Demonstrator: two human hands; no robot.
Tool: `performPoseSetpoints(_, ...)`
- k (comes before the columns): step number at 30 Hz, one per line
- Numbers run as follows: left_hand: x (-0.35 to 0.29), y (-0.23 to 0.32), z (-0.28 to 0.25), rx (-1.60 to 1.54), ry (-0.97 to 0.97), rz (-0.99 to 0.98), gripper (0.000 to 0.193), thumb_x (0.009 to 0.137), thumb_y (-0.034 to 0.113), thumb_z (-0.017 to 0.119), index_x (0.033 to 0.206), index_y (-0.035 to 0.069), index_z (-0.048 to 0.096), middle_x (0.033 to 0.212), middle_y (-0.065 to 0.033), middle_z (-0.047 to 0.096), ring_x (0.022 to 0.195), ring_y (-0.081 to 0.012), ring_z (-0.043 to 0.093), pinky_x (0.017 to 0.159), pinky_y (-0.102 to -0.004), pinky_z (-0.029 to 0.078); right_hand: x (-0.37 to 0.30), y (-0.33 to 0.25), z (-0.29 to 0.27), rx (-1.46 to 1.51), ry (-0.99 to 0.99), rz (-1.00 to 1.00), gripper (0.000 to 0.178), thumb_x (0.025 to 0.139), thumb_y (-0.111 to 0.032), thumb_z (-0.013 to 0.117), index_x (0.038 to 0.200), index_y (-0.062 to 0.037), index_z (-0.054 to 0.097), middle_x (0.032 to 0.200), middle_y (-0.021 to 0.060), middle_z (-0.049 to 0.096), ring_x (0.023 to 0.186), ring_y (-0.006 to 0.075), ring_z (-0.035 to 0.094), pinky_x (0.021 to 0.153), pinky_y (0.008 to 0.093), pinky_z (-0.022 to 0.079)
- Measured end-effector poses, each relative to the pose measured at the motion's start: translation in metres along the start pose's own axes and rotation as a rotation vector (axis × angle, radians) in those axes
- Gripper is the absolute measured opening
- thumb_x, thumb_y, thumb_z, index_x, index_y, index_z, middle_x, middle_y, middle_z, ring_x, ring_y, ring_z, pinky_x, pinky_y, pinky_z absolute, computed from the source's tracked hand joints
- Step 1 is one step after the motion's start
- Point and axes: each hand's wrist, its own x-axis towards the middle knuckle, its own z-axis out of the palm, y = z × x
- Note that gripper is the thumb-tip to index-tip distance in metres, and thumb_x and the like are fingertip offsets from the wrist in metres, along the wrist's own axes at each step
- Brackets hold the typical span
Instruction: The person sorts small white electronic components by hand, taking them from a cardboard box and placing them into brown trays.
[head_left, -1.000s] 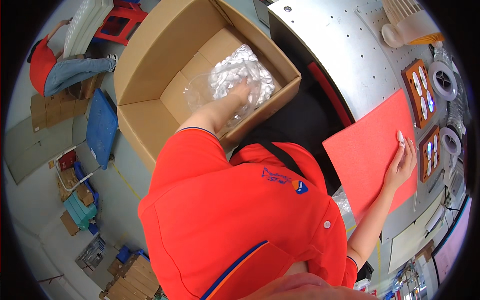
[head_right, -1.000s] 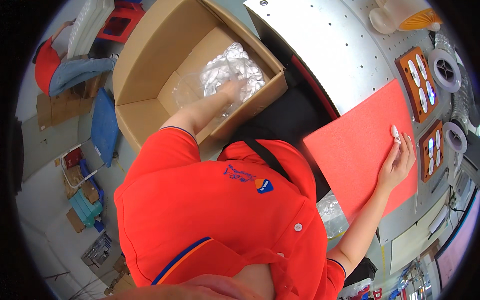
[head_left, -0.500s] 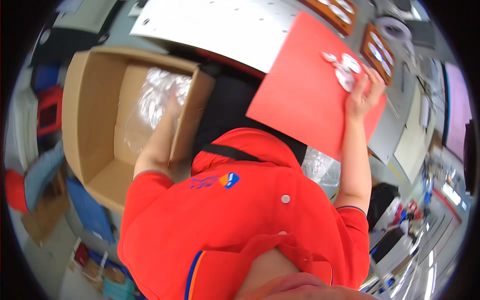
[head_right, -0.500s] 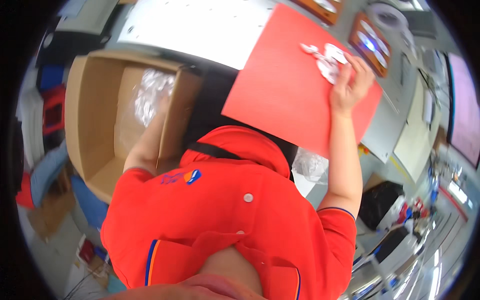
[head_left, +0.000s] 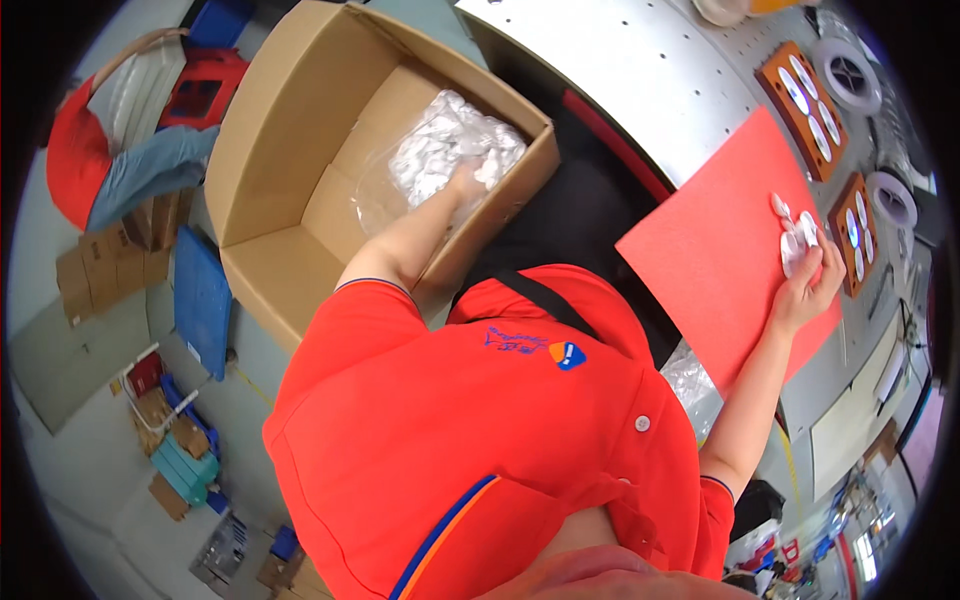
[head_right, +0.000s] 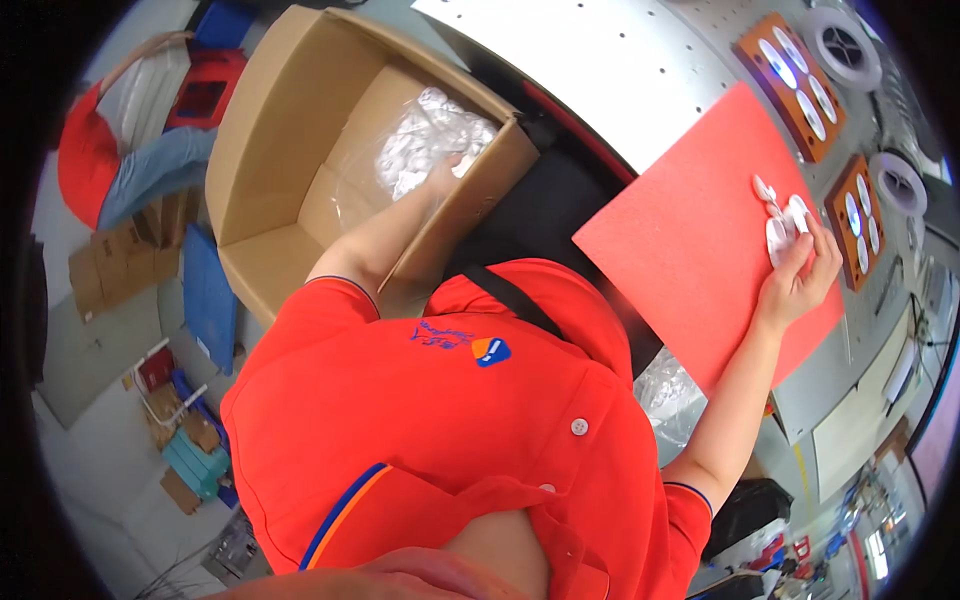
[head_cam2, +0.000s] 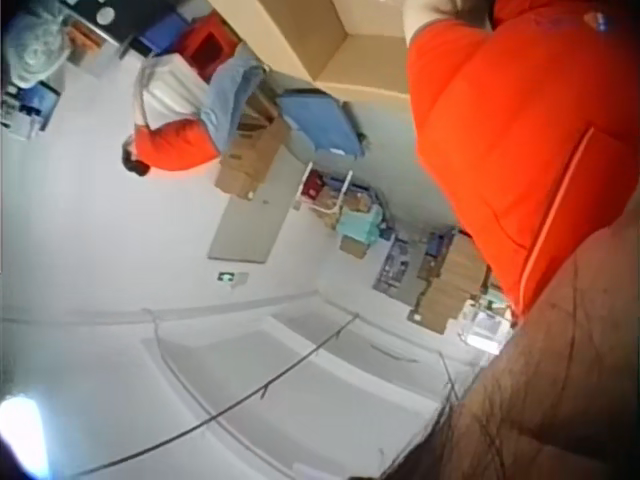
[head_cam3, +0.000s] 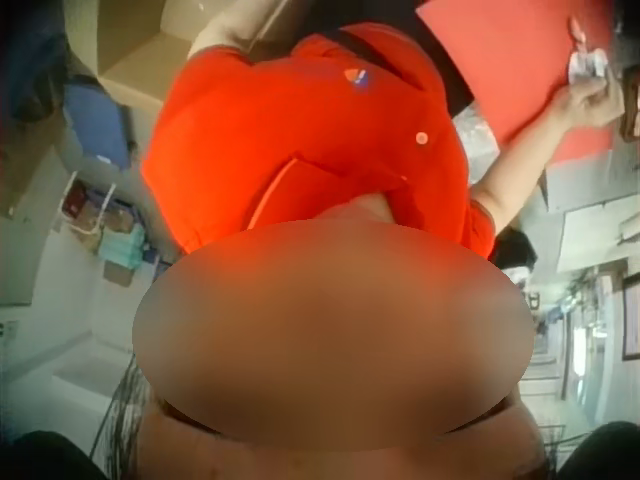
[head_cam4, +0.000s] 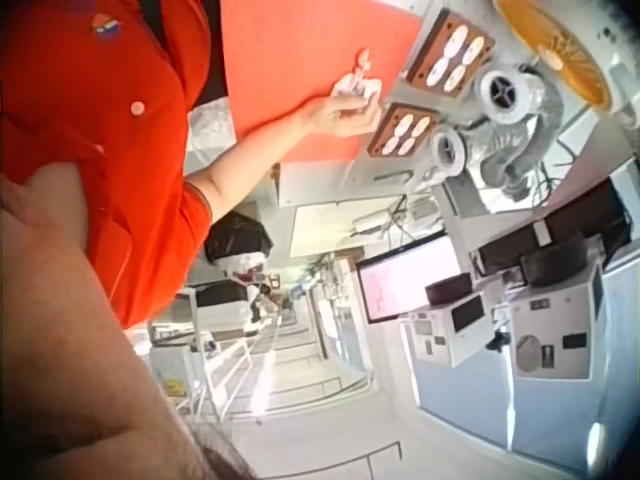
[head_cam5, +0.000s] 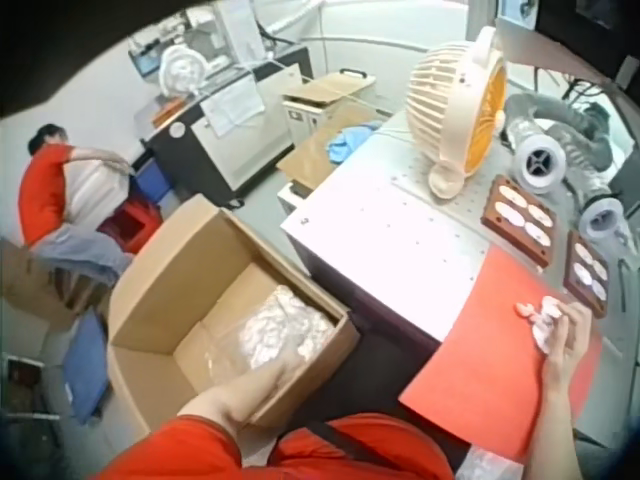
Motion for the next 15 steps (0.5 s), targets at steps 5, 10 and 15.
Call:
performPoseSetpoints(5, -0.006, -0.013, -0.02, -0.244, -0.263, -0.016, 0.068, 0.068, 0.019, 0.075, 0.129, 0.001, 0.054, 0.107, -0.017, 0.066, 0.09, -0.0262, 0.064, 0.083, -0.0344, 0.05, 0.001, -0.002, 0.007, 0.003, -0.036, -0.045, 0.02, 0.096, -0.012, 0.055, 0.107, -0.0012, 0.067, 0.107, 0.0094, 0.062, 0.101, 0.0217, 0.058, 0.09, 0.0328, 0.045)
performPoseSetpoints(10, -0.009, -0.001, -0.083, -0.339, -0.105, -0.255, 0.077, 0.072, 0.016, 0.074, 0.14, 0.001, 0.04, 0.098, -0.0151, 0.067, 0.076, -0.0229, 0.065, 0.058, -0.0341, 0.053, -0.001, -0.001, 0.003, 0.015, -0.038, -0.009, 0.019, 0.096, -0.012, 0.055, 0.108, -0.0022, 0.067, 0.107, 0.0096, 0.062, 0.101, 0.0217, 0.058, 0.089, 0.0326, 0.046)
performPoseSetpoints(15, -0.034, 0.019, -0.144, -0.921, -0.406, -0.392, 0.027, 0.079, 0.005, 0.068, 0.102, 0.008, 0.055, 0.093, -0.0075, 0.061, 0.067, -0.0133, 0.058, 0.046, -0.0279, 0.049, -0.002, -0.001, 0.004, 0.014, -0.076, -0.017, 0.019, 0.096, -0.012, 0.055, 0.108, -0.0045, 0.068, 0.106, 0.0098, 0.061, 0.103, 0.022, 0.058, 0.09, 0.0325, 0.046)
